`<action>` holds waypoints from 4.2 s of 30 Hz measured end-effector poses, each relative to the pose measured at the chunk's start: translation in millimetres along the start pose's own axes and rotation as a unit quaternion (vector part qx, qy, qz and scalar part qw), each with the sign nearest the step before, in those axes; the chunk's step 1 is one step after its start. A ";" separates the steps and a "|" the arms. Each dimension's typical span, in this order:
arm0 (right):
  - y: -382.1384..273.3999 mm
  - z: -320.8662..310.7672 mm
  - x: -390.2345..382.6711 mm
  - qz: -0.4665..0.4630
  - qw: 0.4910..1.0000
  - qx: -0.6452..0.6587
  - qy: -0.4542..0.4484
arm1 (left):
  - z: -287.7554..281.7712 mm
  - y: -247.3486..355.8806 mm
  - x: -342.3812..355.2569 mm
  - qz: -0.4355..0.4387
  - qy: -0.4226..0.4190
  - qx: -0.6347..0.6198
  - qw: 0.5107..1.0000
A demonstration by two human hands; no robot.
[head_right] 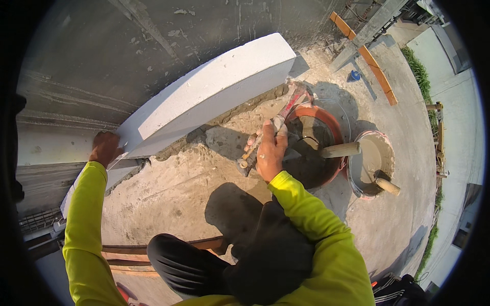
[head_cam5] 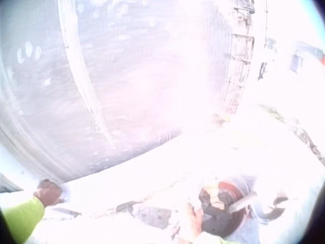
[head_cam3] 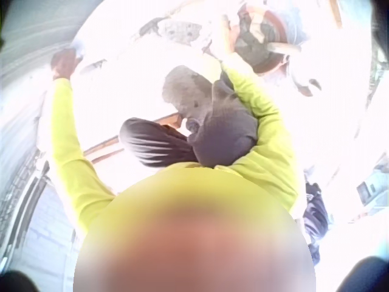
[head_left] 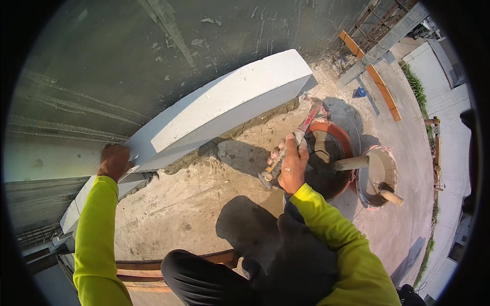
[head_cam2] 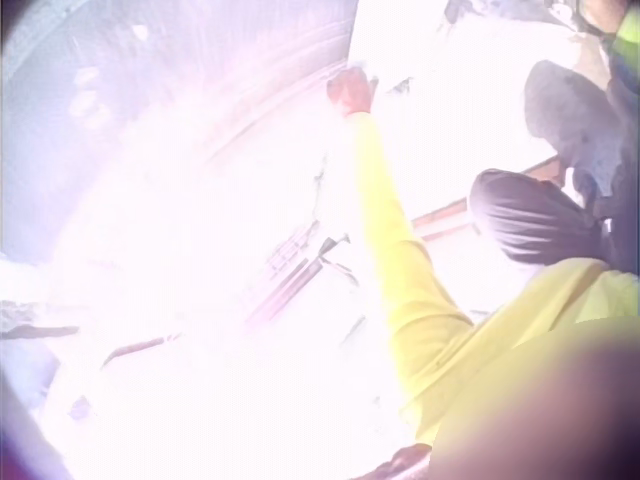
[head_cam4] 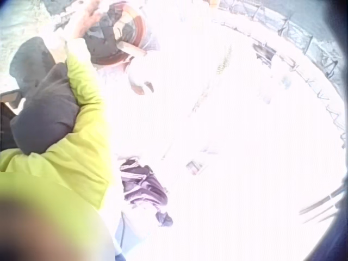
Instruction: The person scoops mortar from a bucket with a trowel, spreads it along a concrete base, and sets a white block in place. They tap the block with a hammer to level it, measure the gap with a tape measure, then fill the joint with more mortar and smooth it.
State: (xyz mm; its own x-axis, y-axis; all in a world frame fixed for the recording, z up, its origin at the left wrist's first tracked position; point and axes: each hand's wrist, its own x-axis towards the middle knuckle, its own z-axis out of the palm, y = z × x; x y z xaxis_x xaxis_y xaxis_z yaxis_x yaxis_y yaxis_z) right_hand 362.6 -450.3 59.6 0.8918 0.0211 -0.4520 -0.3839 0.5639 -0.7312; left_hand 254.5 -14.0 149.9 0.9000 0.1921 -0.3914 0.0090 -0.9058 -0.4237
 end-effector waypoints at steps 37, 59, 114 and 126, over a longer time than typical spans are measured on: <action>18.2 144.7 -12.2 -0.298 0.519 -0.604 -0.527 | -14.1 -3.9 -5.1 0.024 -0.026 -0.046 0.998; 47.9 -9.8 -47.4 -0.170 0.497 -0.592 -0.611 | -5.3 -5.4 -6.9 0.021 0.020 -0.049 0.998; -250.9 -526.2 -13.7 -0.138 0.958 0.028 0.248 | -66.9 199.3 1.4 -0.105 0.372 -0.196 0.901; -368.1 -666.2 -25.0 -0.122 0.901 -0.129 0.395 | -85.7 339.4 42.7 0.052 0.083 -0.343 0.934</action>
State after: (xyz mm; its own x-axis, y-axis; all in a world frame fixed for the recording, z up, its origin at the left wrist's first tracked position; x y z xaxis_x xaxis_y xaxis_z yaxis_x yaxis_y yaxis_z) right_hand 322.1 -1208.4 -0.3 0.5477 -0.7294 -0.4100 -0.3327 0.2598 -0.9066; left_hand 333.4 -345.6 59.4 0.9660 0.0802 -0.2458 0.1441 -0.9563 0.2543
